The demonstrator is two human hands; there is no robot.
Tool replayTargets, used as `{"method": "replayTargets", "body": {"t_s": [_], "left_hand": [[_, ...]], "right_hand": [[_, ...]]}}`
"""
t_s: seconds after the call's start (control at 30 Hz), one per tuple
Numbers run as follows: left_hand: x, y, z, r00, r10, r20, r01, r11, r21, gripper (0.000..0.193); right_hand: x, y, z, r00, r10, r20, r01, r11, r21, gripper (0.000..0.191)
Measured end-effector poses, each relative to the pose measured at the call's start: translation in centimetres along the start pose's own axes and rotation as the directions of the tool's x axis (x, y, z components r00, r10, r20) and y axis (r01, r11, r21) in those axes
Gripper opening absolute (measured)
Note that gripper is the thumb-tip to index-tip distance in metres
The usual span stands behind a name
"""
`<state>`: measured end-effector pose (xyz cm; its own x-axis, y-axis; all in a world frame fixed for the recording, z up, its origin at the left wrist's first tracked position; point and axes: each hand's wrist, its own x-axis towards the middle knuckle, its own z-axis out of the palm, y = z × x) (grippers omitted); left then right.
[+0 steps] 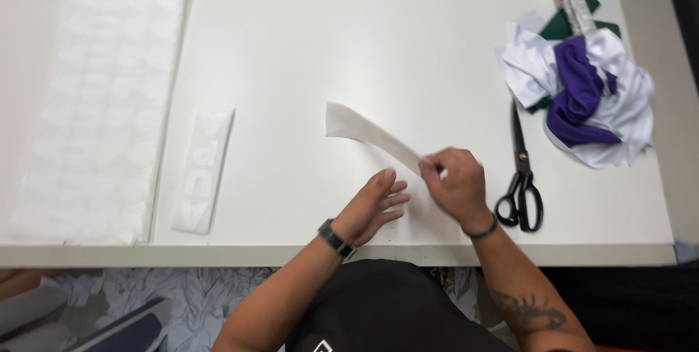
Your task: The person uses shears to cut a sheet of white letter stickers into vertical strips on a white table. They repeatedly trim the edges, separate the strips, and fold them. The cut pieces are stacked on the table.
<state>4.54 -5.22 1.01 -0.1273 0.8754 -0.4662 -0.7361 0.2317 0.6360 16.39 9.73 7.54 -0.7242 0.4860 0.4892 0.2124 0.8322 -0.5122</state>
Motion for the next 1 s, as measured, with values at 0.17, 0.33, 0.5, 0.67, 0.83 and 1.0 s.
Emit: {"method": "replayTargets", "body": {"t_s": [0.17, 0.33, 0.5, 0.67, 0.83, 1.0], "left_hand": [[2.5, 4.2, 0.0, 0.981, 0.093, -0.172, -0.156, 0.903, -0.4, 0.081], [1.4, 7.9, -0.9, 0.954, 0.301, 0.01, -0.264, 0.852, -0.453, 0.065], [1.0, 9.7, -3.1, 0.928, 0.359, 0.097, -0.289, 0.86, -0.419, 0.058], [1.0, 9.6, -4.2, 0.903, 0.425, 0.072, -0.363, 0.84, -0.403, 0.054], [0.3, 9.5, -3.5, 0.837, 0.494, 0.235, -0.467, 0.869, -0.164, 0.074], [-1.1, 8.3, -0.2, 0.841, 0.386, 0.379, -0.375, 0.921, -0.106, 0.094]], "right_hand": [[-1.5, -6.5, -1.8, 0.888, -0.452, 0.081, 0.459, 0.863, -0.213, 0.009], [-2.7, -7.9, -1.9, 0.812, -0.549, 0.197, 0.582, 0.786, -0.21, 0.007], [-3.5, -7.6, -0.6, 0.779, -0.585, 0.223, 0.623, 0.76, -0.183, 0.006], [-3.4, -8.2, 0.3, 0.789, -0.577, 0.212, 0.608, 0.783, -0.133, 0.011], [-0.4, -8.2, -2.2, 0.845, -0.493, 0.206, 0.461, 0.868, 0.186, 0.047], [5.8, -5.7, -5.7, 0.936, -0.346, -0.065, 0.35, 0.934, 0.067, 0.051]]}}
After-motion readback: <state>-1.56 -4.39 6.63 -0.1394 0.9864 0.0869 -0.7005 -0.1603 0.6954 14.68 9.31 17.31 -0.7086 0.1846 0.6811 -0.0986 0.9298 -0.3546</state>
